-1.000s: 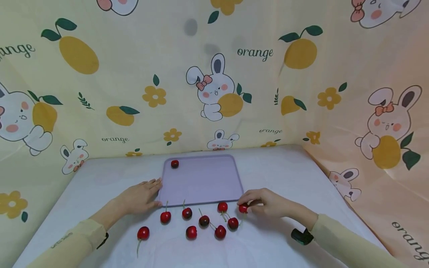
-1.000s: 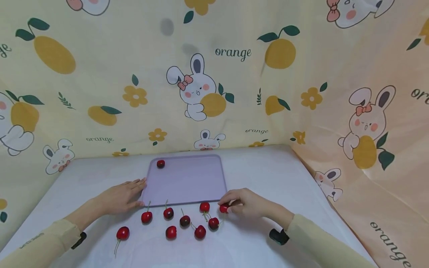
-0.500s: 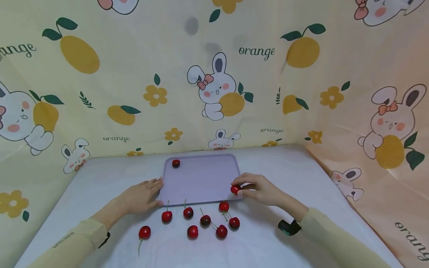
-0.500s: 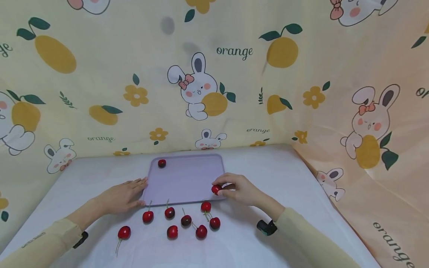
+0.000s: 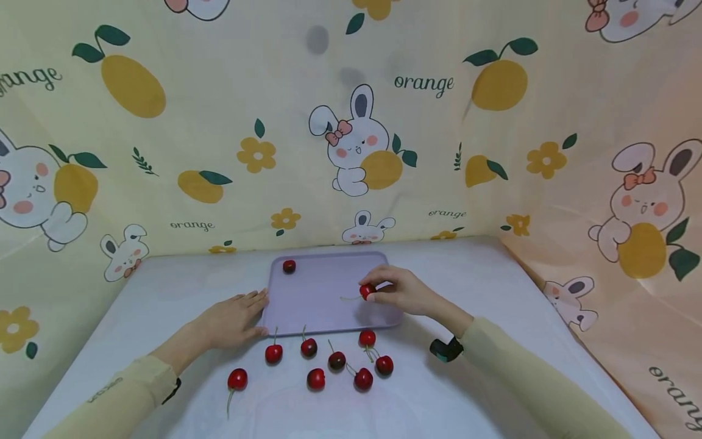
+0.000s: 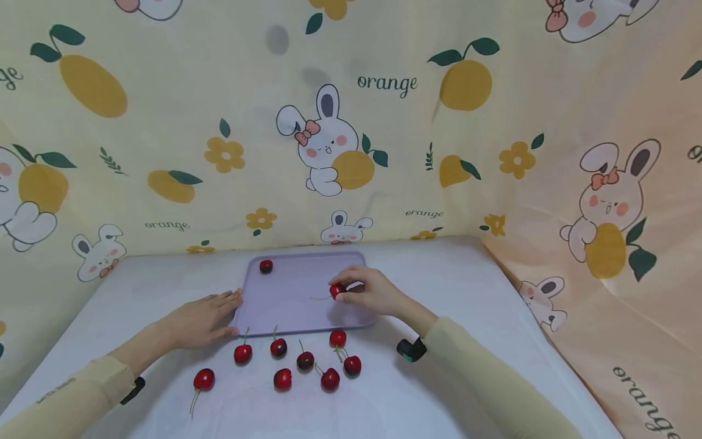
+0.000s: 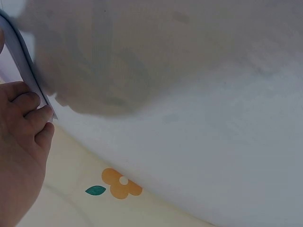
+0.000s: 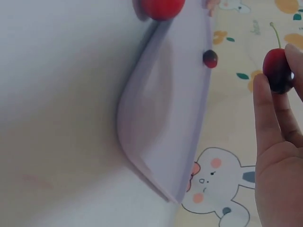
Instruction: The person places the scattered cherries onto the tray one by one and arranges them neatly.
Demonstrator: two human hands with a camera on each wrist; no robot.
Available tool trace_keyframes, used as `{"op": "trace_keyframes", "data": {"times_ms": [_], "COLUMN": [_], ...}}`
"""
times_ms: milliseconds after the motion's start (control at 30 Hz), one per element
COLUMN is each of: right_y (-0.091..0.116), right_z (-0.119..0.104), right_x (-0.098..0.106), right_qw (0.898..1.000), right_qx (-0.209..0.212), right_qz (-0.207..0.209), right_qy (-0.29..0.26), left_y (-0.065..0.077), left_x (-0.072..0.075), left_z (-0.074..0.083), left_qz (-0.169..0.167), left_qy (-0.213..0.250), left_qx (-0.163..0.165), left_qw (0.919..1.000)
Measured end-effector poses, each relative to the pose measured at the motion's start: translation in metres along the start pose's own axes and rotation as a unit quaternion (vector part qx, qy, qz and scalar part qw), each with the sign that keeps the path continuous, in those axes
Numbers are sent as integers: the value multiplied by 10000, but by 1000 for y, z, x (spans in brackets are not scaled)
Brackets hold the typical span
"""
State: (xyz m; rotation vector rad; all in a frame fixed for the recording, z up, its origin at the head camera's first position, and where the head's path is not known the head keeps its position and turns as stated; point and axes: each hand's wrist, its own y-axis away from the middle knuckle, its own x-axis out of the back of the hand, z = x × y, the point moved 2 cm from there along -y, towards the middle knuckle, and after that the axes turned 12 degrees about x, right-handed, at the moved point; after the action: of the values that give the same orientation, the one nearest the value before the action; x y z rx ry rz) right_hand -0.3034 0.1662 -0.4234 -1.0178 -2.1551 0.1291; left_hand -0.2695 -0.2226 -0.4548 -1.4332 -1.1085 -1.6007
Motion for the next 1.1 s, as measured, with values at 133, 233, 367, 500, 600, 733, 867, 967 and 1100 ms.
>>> {"op": "trace_keyframes", "data": {"times_ms": [133,233,367,500,600,733,867,967,1100], "right_y": [-14,-23,-37,-50,-59,-70,-82,-90,-99], "right_z": [11,19,29,37,44,52,59,62,65], "right_x": [-3,-4,-5,-7,-8,-10,-11,-12,-15], "right_qw": [10000,9997,9995,9996,9994,9994,9994,9991,9977], "right_qx": [-74,-218,-279,-233,-290,-314,-327,-428,-660], "right_qz": [-5,21,81,134,157,126,85,35,-105], "right_qy": [57,63,77,103,97,122,116,47,108], "left_y": [-1,-2,-3,-4,-5,-6,-6,-6,-5], "left_x": [-1,-2,-3,-3,-3,-3,-2,-3,-3], "left_z": [0,0,0,0,0,1,2,2,3], "left_qz": [-67,-132,-175,-219,-268,-287,-274,-289,-305], "left_qy": [38,57,26,9,0,19,56,56,101], "left_qx": [29,62,121,165,191,139,67,99,139], "left_qw": [10000,9999,9998,9996,9995,9995,9996,9995,9994]}}
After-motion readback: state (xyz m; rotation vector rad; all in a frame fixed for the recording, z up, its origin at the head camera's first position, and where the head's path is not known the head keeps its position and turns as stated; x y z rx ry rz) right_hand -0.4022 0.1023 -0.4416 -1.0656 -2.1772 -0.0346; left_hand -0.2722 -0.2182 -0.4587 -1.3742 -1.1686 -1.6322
